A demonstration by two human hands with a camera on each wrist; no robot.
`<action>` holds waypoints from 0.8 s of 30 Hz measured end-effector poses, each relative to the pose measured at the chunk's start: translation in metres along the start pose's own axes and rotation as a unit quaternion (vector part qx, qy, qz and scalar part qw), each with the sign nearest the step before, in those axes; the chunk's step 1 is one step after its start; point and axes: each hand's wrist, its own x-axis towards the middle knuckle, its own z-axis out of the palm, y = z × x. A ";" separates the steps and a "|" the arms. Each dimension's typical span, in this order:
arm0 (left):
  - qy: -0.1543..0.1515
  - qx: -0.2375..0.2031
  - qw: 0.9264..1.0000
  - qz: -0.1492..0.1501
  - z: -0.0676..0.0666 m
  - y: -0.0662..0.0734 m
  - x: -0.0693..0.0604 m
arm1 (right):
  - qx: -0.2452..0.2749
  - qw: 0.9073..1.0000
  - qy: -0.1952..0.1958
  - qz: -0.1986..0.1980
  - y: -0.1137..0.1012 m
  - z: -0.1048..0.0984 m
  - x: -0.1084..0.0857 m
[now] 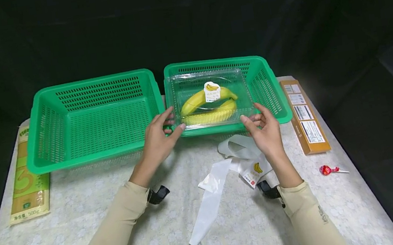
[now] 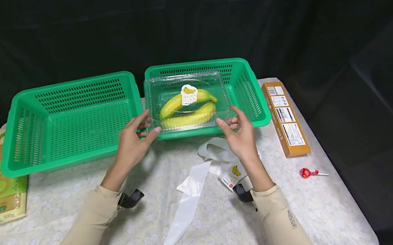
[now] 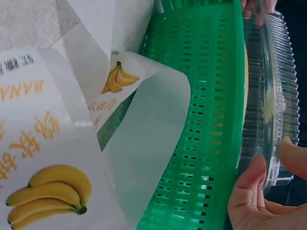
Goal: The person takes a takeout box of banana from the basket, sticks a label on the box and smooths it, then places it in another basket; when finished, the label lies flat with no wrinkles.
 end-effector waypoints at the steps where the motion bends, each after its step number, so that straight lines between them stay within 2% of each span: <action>1: -0.002 0.006 1.000 -0.002 0.000 0.000 0.001 | -0.005 1.000 -0.006 0.004 0.001 -0.001 0.001; 14: -0.028 0.065 0.997 -0.039 -0.001 0.006 0.009 | -0.022 0.999 -0.023 0.009 0.004 -0.004 0.009; 21: -0.055 0.141 0.988 -0.018 0.001 0.008 0.015 | -0.022 0.999 -0.044 0.024 0.006 -0.012 0.010; 24: -0.055 0.170 0.984 -0.010 0.001 0.008 0.017 | -0.026 0.998 -0.056 0.030 0.007 -0.013 0.012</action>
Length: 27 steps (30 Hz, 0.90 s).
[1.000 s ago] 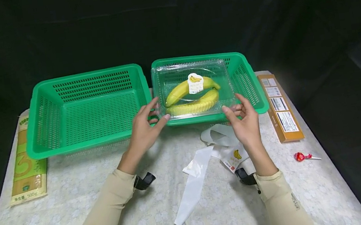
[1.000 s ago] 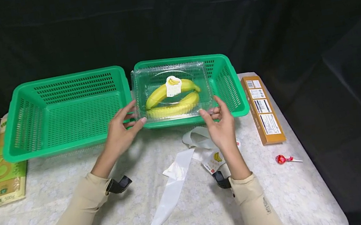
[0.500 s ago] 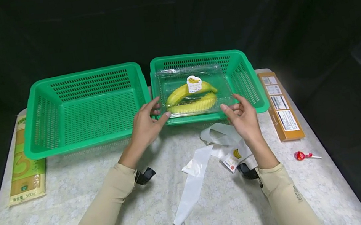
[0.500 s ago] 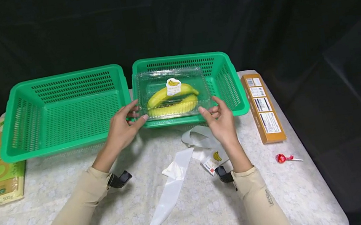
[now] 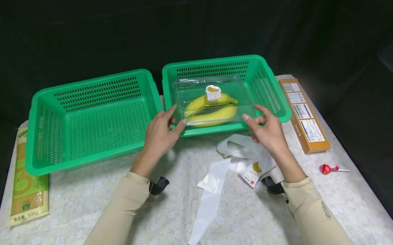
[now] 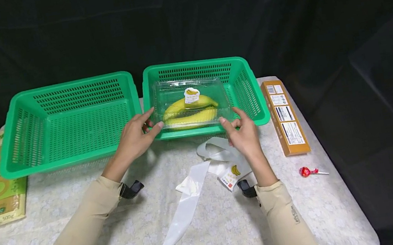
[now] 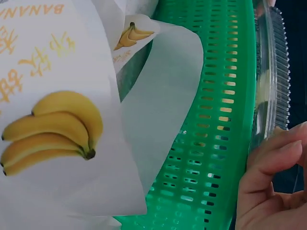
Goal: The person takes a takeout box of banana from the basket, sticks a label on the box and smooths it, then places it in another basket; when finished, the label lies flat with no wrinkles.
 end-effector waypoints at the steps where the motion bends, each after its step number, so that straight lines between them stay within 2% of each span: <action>1: 0.002 0.009 1.000 0.003 0.001 0.000 0.000 | -0.007 1.000 -0.001 0.000 0.001 0.000 0.000; 7: 0.010 0.056 0.998 0.015 0.006 0.001 0.001 | -0.057 0.998 0.011 -0.013 0.005 -0.001 0.003; 12: 0.010 0.064 0.998 0.014 0.008 0.002 0.001 | -0.076 0.997 0.007 -0.010 0.004 -0.002 0.003; 19: 0.017 0.074 0.997 0.027 0.009 0.000 0.001 | -0.141 0.990 0.003 0.005 -0.003 -0.004 0.006; 27: 0.021 0.082 0.996 0.037 0.011 -0.001 -0.001 | -0.142 0.990 0.006 0.013 -0.003 -0.003 0.007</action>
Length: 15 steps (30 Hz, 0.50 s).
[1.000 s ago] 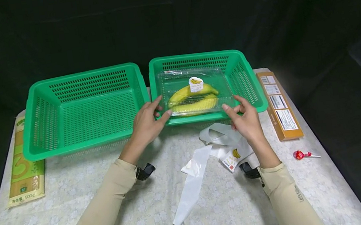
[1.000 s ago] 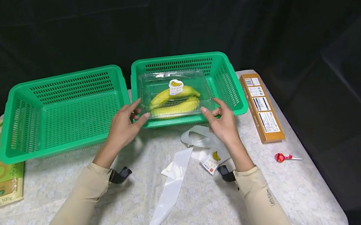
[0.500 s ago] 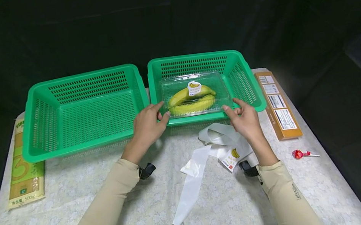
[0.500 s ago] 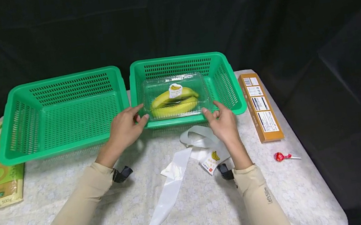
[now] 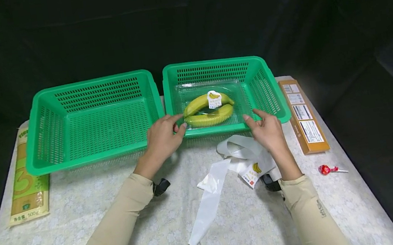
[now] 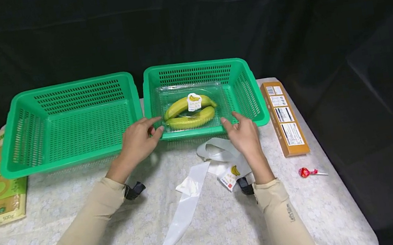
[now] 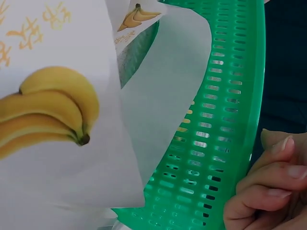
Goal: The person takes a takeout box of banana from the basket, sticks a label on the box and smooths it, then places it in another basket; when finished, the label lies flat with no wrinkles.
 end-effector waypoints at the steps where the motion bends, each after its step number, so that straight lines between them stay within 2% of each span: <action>1: 0.001 -0.001 1.000 0.000 0.000 0.000 0.000 | 0.002 1.000 0.001 -0.003 0.000 0.001 0.001; 8: 0.005 -0.004 1.000 -0.001 -0.001 -0.004 -0.003 | 0.013 1.000 -0.003 -0.020 0.000 0.005 0.003; 15: 0.005 -0.012 1.000 0.007 -0.001 -0.004 -0.006 | 0.009 1.000 0.009 -0.028 0.001 0.009 0.001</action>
